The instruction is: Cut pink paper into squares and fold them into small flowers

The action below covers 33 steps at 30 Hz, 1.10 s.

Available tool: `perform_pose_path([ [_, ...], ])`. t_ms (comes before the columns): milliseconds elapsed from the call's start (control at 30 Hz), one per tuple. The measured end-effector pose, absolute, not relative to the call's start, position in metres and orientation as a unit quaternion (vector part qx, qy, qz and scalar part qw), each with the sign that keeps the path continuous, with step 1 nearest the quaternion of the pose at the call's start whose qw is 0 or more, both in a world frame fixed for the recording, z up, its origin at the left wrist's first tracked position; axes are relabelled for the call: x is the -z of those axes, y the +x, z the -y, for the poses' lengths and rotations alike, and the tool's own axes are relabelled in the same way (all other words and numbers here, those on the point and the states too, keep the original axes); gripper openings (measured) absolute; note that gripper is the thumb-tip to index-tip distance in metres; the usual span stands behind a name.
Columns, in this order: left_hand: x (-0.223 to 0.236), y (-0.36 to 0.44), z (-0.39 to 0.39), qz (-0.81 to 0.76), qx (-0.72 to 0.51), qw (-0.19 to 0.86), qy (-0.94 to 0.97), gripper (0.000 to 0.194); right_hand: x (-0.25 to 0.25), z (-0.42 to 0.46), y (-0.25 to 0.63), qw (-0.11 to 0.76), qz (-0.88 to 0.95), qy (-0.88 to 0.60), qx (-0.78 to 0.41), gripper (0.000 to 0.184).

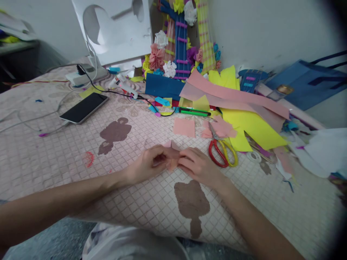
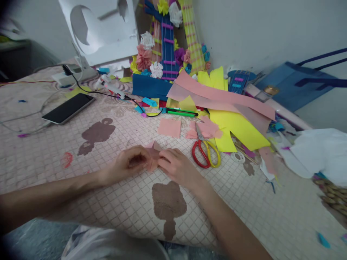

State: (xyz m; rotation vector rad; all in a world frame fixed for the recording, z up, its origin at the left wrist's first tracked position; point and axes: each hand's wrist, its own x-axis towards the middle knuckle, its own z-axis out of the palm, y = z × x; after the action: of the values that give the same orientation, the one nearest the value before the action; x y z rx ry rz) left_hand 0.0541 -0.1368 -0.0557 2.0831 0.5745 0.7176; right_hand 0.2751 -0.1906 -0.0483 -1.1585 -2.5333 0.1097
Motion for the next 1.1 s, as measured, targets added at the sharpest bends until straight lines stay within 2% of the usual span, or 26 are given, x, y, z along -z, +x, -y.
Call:
perform_pose_path([
  [200,0.058,0.062,0.147,-0.207,-0.256,0.279,0.902,0.031,0.056,0.188,0.268,0.211,0.878,-0.428,-0.033,0.016],
  [333,0.059,0.067,0.151,-0.227,-0.221,0.151,0.936,0.017,0.057,0.188,0.264,0.252,0.859,-0.442,-0.058,0.014],
  [433,0.056,0.062,0.145,-0.228,-0.210,0.100,0.946,0.013,0.054,0.190,0.267,0.280,0.842,-0.450,-0.100,0.011],
  [533,0.052,0.052,0.134,-0.206,-0.217,0.123,0.946,0.012,0.052,0.190,0.274,0.301,0.834,-0.446,-0.119,0.025],
  [600,0.050,0.046,0.126,-0.188,-0.233,0.166,0.940,0.011,0.053,0.190,0.277,0.295,0.838,-0.444,-0.115,0.039],
  [667,0.048,0.042,0.119,-0.172,-0.258,0.219,0.925,0.010,0.056,0.188,0.276,0.287,0.841,-0.448,-0.102,0.044],
  [767,0.048,0.039,0.110,-0.142,-0.291,0.276,0.905,0.010,0.060,0.186,0.272,0.281,0.837,-0.463,-0.077,0.024],
  [833,0.047,0.038,0.102,-0.113,-0.292,0.277,0.908,0.011,0.062,0.185,0.269,0.275,0.839,-0.467,-0.051,0.013],
  [967,0.048,0.032,0.089,-0.064,-0.253,0.224,0.939,0.015,0.060,0.190,0.268,0.240,0.855,-0.458,0.025,0.015],
  [1033,0.050,0.029,0.089,-0.093,-0.246,0.188,0.946,0.013,0.060,0.193,0.266,0.219,0.867,-0.447,0.026,0.016],
  [1100,0.052,0.026,0.094,-0.148,-0.247,0.158,0.945,0.020,0.061,0.196,0.262,0.205,0.876,-0.436,0.001,0.017],
])
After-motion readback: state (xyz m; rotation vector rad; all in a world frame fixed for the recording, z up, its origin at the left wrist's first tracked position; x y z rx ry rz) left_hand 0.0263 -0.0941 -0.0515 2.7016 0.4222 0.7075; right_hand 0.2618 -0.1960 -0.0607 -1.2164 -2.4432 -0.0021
